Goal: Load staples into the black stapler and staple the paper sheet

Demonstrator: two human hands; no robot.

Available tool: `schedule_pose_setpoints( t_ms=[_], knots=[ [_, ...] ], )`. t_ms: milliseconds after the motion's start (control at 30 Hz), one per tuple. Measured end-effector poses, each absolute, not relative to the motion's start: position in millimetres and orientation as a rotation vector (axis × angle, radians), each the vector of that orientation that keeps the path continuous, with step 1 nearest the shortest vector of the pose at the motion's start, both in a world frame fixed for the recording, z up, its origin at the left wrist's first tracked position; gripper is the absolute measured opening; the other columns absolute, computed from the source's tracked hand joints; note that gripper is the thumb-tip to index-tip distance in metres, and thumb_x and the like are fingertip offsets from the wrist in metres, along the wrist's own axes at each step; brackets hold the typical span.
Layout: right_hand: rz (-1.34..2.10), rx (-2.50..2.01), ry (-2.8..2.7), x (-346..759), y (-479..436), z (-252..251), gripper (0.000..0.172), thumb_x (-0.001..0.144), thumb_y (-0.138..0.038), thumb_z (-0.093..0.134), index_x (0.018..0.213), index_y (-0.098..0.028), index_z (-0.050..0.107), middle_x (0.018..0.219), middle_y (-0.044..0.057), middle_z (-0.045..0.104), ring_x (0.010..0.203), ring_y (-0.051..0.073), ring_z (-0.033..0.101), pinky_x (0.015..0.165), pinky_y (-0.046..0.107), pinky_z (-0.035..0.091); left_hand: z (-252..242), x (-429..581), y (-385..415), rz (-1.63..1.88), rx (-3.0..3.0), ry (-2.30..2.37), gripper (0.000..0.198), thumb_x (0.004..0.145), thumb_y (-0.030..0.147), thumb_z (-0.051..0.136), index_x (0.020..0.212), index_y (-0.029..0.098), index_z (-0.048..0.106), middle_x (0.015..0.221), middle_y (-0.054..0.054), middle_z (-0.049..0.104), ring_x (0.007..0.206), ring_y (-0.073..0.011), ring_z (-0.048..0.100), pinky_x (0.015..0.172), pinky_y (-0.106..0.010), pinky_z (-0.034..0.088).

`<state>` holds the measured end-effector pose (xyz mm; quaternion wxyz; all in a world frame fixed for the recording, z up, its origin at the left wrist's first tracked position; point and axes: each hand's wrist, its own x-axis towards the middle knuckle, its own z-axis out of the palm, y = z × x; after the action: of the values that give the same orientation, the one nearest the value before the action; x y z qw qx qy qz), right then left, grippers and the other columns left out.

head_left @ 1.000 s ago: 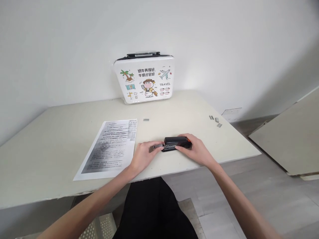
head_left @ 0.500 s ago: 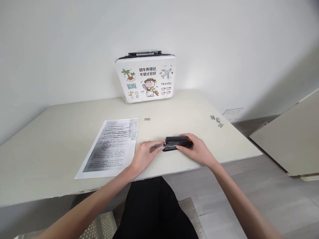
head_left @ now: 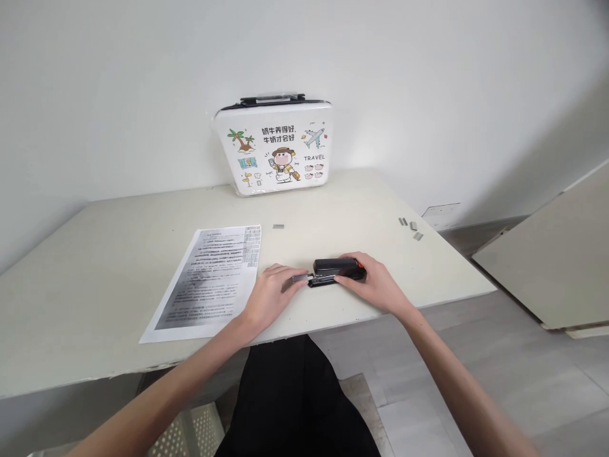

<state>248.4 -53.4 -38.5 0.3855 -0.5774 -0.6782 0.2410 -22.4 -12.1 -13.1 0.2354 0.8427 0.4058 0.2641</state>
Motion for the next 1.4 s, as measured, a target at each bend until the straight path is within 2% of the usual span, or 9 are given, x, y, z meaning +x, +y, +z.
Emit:
schedule_pose_setpoints(
  t_ms=[100, 267, 567, 700, 1100, 1167, 1267, 1333, 1400],
  knots=[
    [0.606, -1.483, -1.728, 248, -53, -37, 0.036, 0.09, -0.047, 0.072, 0.121, -0.028, 0.066, 0.124, 0.007, 0.074, 0.115, 0.03, 0.069, 0.101, 0.047, 0.054, -13, -32, -11, 0.719, 2.355, 1.108, 0.027, 0.103, 0.042, 0.061, 0.119, 0.027, 0.076, 0.116, -0.003, 0.079, 0.109, -0.0261, 0.07, 0.103, -0.044, 0.053],
    [0.65, -1.462, -1.682, 248, -54, -36, 0.038, 0.089, -0.049, 0.074, 0.12, -0.028, 0.067, 0.124, 0.007, 0.074, 0.115, 0.029, 0.068, 0.1, 0.046, 0.055, -8, -52, -5, 0.677, 2.361, 1.105, 0.029, 0.102, 0.048, 0.061, 0.108, 0.026, 0.078, 0.104, -0.004, 0.08, 0.099, -0.0242, 0.072, 0.094, -0.039, 0.056],
    [0.832, -1.322, -1.75, 256, -56, -33, 0.034, 0.092, -0.053, 0.072, 0.116, -0.028, 0.068, 0.112, 0.005, 0.075, 0.099, 0.026, 0.068, 0.087, 0.038, 0.056, -6, -49, 8, 0.498, 2.326, 0.726, 0.031, 0.101, 0.054, 0.064, 0.101, 0.027, 0.081, 0.099, -0.004, 0.08, 0.091, -0.0212, 0.073, 0.084, -0.033, 0.055],
    [0.833, -1.32, -1.784, 255, -56, -31, 0.035, 0.093, -0.054, 0.07, 0.116, -0.028, 0.067, 0.11, 0.006, 0.074, 0.097, 0.026, 0.067, 0.084, 0.038, 0.056, -6, -33, 28, 0.388, 2.354, 0.669, 0.035, 0.095, 0.06, 0.069, 0.097, 0.026, 0.078, 0.092, -0.002, 0.078, 0.077, -0.0185, 0.071, 0.068, -0.027, 0.049],
    [0.823, -1.367, -1.754, 258, -56, -38, 0.039, 0.091, -0.056, 0.071, 0.116, -0.027, 0.066, 0.107, 0.005, 0.075, 0.096, 0.026, 0.069, 0.083, 0.037, 0.058, -8, -7, 40, 0.376, 2.707, 0.631, 0.042, 0.104, 0.06, 0.055, 0.09, 0.025, 0.074, 0.087, -0.001, 0.075, 0.075, -0.0182, 0.069, 0.062, -0.027, 0.038],
    [0.83, -1.362, -1.719, 257, -57, -40, 0.04, 0.09, -0.057, 0.072, 0.115, -0.027, 0.067, 0.108, 0.005, 0.075, 0.097, 0.026, 0.07, 0.085, 0.038, 0.059, -4, -17, 33, 0.411, 2.721, 0.69, 0.042, 0.105, 0.06, 0.053, 0.095, 0.025, 0.073, 0.091, -0.002, 0.075, 0.08, -0.0199, 0.07, 0.068, -0.028, 0.044],
    [0.831, -1.366, -1.682, 254, -57, -40, 0.04, 0.088, -0.057, 0.074, 0.114, -0.027, 0.069, 0.107, 0.005, 0.076, 0.096, 0.026, 0.071, 0.085, 0.039, 0.06, 5, -54, 15, 0.482, 2.761, 0.799, 0.035, 0.106, 0.055, 0.054, 0.112, 0.025, 0.071, 0.109, -0.006, 0.075, 0.101, -0.0253, 0.07, 0.091, -0.037, 0.052],
    [0.834, -1.377, -1.677, 254, -58, -39, 0.039, 0.088, -0.056, 0.075, 0.114, -0.027, 0.07, 0.106, 0.005, 0.076, 0.095, 0.027, 0.071, 0.084, 0.039, 0.06, 9, -92, -3, 0.538, 2.787, 0.885, 0.034, 0.105, 0.051, 0.057, 0.126, 0.027, 0.068, 0.123, -0.008, 0.073, 0.117, -0.0285, 0.067, 0.107, -0.045, 0.048],
    [0.837, -1.389, -1.679, 254, -58, -39, 0.039, 0.088, -0.056, 0.075, 0.114, -0.028, 0.07, 0.105, 0.005, 0.076, 0.095, 0.027, 0.07, 0.083, 0.039, 0.059, 10, -133, -23, 0.494, 2.791, 1.006, 0.047, 0.104, 0.051, 0.06, 0.145, 0.03, 0.058, 0.146, -0.009, 0.064, 0.138, -0.0315, 0.056, 0.119, -0.05, 0.041]
  ],
)
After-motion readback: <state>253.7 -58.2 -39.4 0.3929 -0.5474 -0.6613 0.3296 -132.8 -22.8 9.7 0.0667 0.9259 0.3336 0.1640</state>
